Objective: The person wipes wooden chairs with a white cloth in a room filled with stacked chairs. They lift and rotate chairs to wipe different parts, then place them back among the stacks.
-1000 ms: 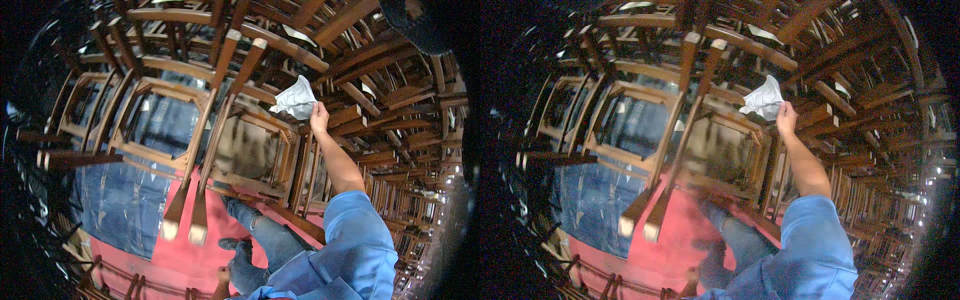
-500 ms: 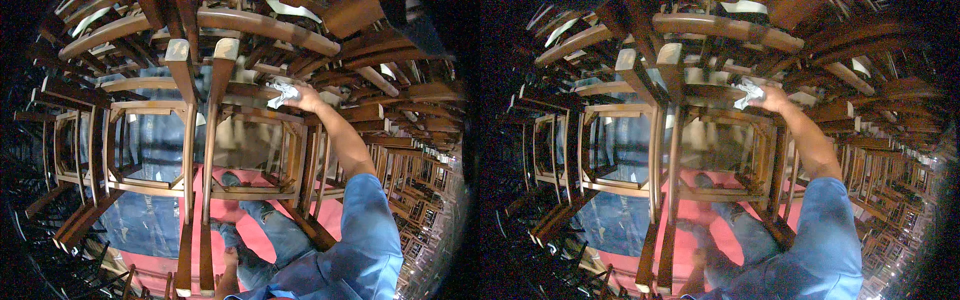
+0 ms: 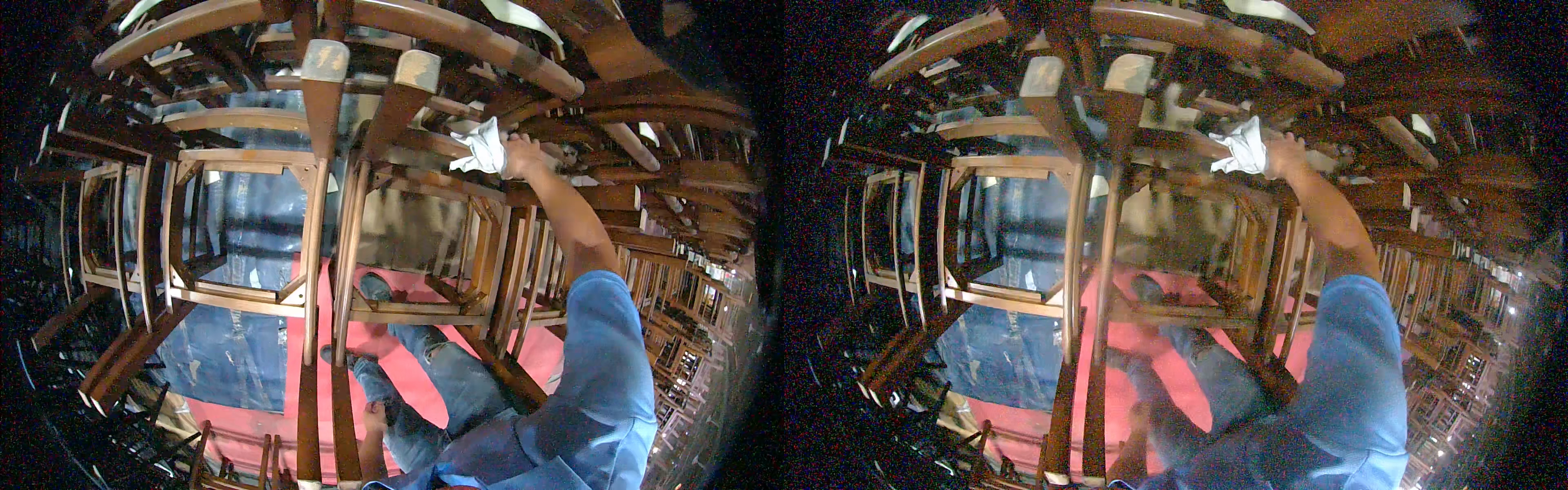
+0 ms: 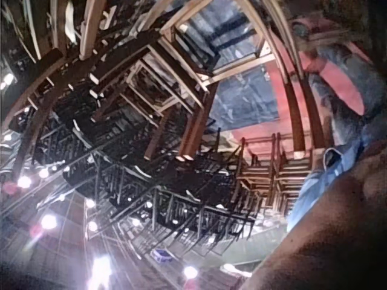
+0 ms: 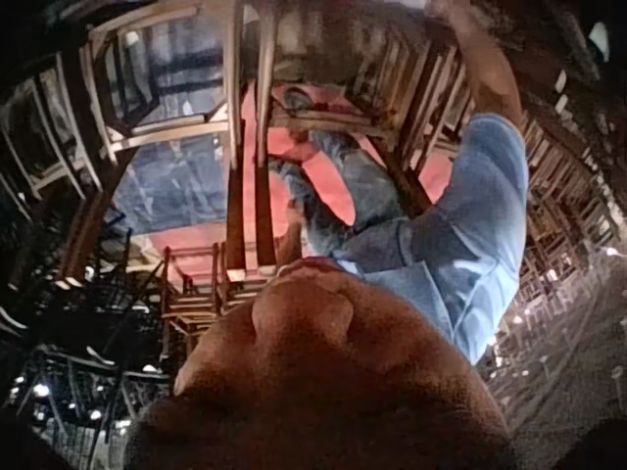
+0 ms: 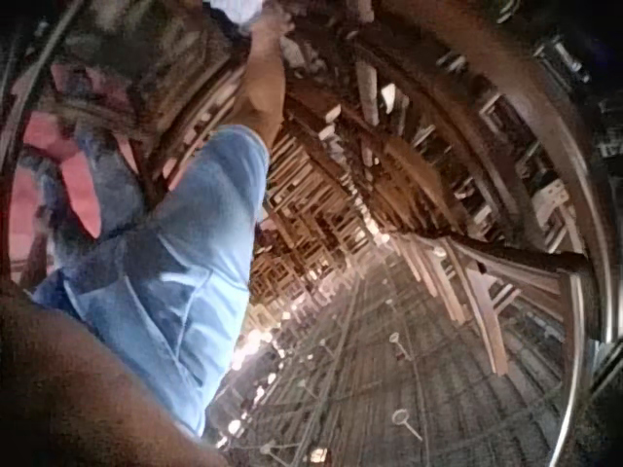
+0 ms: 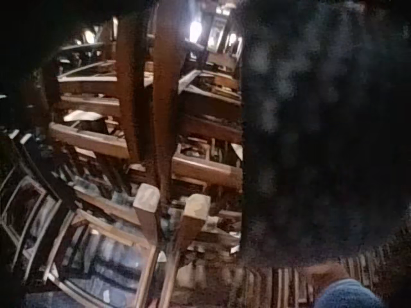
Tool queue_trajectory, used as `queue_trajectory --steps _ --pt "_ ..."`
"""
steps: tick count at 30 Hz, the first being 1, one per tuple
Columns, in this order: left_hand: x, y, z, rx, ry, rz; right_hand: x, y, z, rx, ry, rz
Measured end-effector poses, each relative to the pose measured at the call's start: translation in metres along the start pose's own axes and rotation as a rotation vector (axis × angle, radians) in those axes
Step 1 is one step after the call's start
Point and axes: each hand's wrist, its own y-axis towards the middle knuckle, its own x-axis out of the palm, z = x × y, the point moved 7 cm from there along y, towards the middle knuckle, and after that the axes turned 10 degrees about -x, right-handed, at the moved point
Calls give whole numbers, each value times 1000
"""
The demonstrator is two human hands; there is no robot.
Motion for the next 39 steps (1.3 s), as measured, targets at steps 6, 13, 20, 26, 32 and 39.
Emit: queue_trajectory --steps 6,13,20,26,32,39 --pt "6 -9 5 -88 26 43 0 47 -44 -292 463 95" --pt "6 33 -37 66 -111 -116 -87 117 -187 -664 536 352" --pt "-25 -6 40 103 -206 -176 -32 70 -99 -274 377 257" --pt "-42 -2 40 53 145 56 51 -8 40 -199 310 314" --pt "-66 -10 32 31 94 64 -72 -98 -82 -129 557 577" --pt "-93 20 26 130 -199 31 -204 -221 -316 -628 1335 80"
